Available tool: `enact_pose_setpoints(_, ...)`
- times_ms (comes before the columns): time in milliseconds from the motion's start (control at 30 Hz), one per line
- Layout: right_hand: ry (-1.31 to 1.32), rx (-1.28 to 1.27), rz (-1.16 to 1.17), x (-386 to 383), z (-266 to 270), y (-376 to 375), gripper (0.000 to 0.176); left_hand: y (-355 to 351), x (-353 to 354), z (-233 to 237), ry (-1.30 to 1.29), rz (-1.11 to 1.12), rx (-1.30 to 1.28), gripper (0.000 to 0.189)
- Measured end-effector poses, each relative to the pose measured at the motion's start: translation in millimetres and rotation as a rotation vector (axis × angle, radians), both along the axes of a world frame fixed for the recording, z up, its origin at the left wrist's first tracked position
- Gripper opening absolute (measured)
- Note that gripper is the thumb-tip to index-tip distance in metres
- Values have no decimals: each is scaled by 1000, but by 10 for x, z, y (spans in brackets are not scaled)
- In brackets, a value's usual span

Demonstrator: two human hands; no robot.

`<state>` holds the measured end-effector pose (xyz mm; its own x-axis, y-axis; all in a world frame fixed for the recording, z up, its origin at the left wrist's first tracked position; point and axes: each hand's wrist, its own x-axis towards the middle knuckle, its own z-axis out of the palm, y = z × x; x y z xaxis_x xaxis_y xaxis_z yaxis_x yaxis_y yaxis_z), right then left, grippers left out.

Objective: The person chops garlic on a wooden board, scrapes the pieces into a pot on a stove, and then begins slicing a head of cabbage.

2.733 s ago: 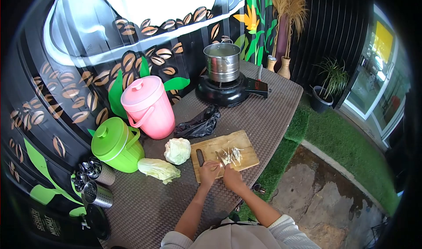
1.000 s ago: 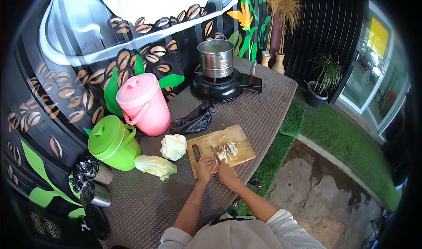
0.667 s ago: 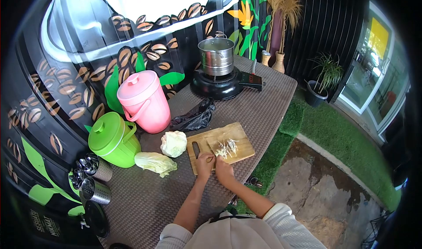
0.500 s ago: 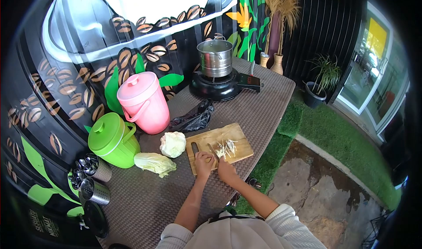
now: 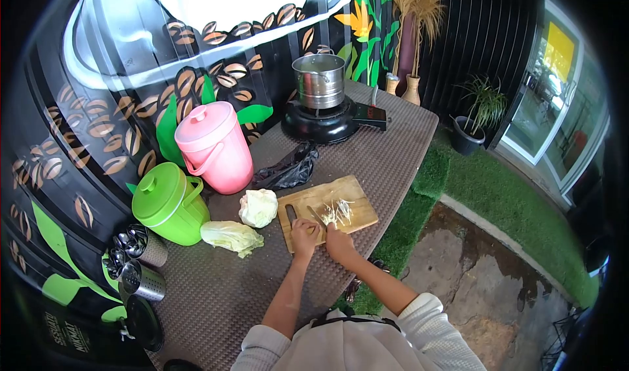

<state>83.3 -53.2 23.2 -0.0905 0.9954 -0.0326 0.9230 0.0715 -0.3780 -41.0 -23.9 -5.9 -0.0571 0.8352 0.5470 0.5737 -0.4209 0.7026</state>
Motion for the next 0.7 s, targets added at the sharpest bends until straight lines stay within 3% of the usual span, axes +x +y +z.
enact_pose_setpoints(233,104,-132,-130,124,24,-157,26,89,41,-48,33,36,28,8)
enact_pose_setpoints(400,229,-50,-147,157,50,-261,26,71,-19,-7,53,-74,55,9)
enact_pose_setpoints(700,348,-14,-123,356,37,-382,25,107,66,-14,13,-2,-75,9)
